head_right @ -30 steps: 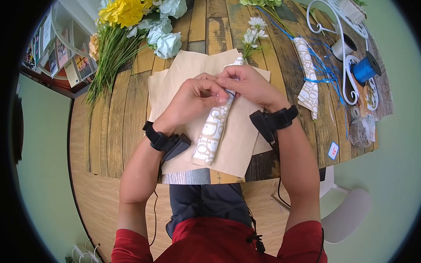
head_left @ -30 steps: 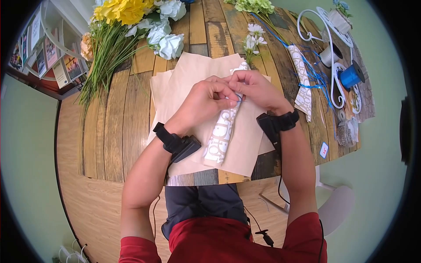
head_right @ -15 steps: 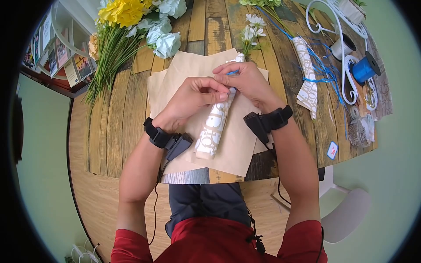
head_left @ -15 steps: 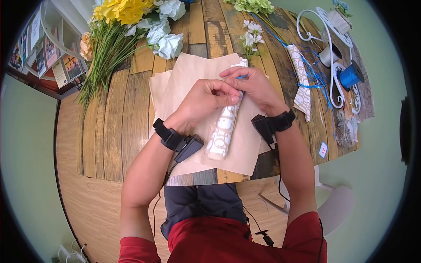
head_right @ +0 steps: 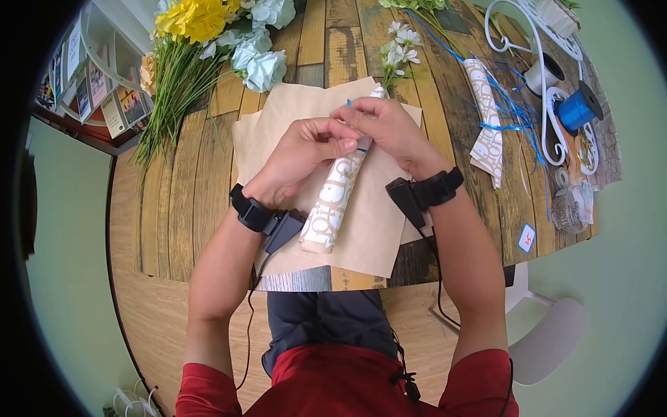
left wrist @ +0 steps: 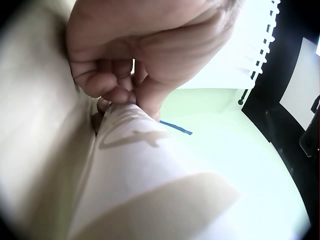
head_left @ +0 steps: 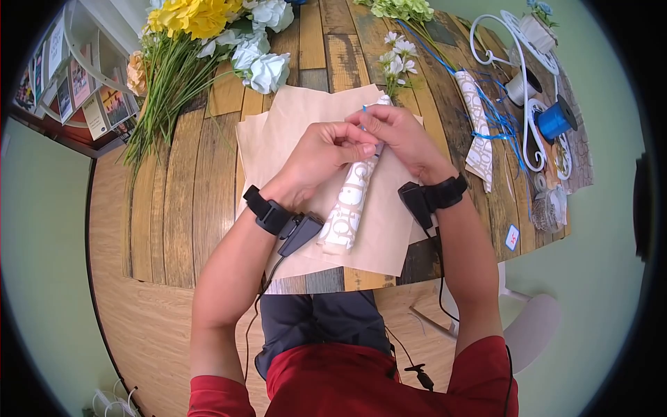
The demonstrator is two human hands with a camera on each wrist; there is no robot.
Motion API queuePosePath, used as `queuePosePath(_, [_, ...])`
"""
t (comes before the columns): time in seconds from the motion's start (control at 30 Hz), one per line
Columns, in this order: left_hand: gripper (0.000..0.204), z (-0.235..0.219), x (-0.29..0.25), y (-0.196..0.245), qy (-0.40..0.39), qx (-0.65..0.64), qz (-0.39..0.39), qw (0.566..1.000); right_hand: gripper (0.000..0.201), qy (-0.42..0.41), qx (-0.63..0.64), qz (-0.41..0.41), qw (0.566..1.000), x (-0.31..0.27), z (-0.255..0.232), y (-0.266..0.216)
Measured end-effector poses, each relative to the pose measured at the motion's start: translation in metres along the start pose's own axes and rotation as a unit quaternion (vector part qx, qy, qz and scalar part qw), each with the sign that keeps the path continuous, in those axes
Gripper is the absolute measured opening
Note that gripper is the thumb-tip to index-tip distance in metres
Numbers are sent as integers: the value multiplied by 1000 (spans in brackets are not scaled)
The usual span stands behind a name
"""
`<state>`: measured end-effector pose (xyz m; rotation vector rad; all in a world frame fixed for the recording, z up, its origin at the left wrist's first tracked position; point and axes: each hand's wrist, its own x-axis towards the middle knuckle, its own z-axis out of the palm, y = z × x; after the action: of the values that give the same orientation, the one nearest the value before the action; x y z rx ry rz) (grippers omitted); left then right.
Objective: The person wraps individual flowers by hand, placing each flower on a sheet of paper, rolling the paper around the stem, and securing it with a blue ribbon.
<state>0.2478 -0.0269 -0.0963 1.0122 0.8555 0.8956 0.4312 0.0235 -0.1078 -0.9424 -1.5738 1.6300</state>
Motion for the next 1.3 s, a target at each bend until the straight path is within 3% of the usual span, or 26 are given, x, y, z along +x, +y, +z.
queuePosePath(0.1, [12,-3,0,1,35,12,10,999,23,23,7,-33,999,1,5,-2])
queuePosePath(0.23, [12,-6,-1,2,74,-5,39,996,20,-37,42,-7,998,3,-8,5])
queuePosePath(0.3, [24,-8,0,1,98,-53,45,993,20,-70,71,-4,995,2,-8,6])
queuePosePath(0.37, [31,-6,-1,4,114,-41,64,991,24,-41,-38,-68,996,-2,-3,4])
queuePosePath(0.53, [47,-3,-2,4,153,-21,111,982,30,-41,-75,-32,996,-5,3,-5])
queuePosePath(0.8, [14,-10,-1,1,128,13,83,988,25,-54,-92,-62,992,-6,2,-3])
queuePosePath(1.23, [10,-13,-4,3,103,75,78,989,16,-97,-113,-53,987,-6,1,-5])
queuePosePath(1.3, [10,-17,-3,2,95,161,107,977,16,-99,-108,-51,988,-5,0,-3])
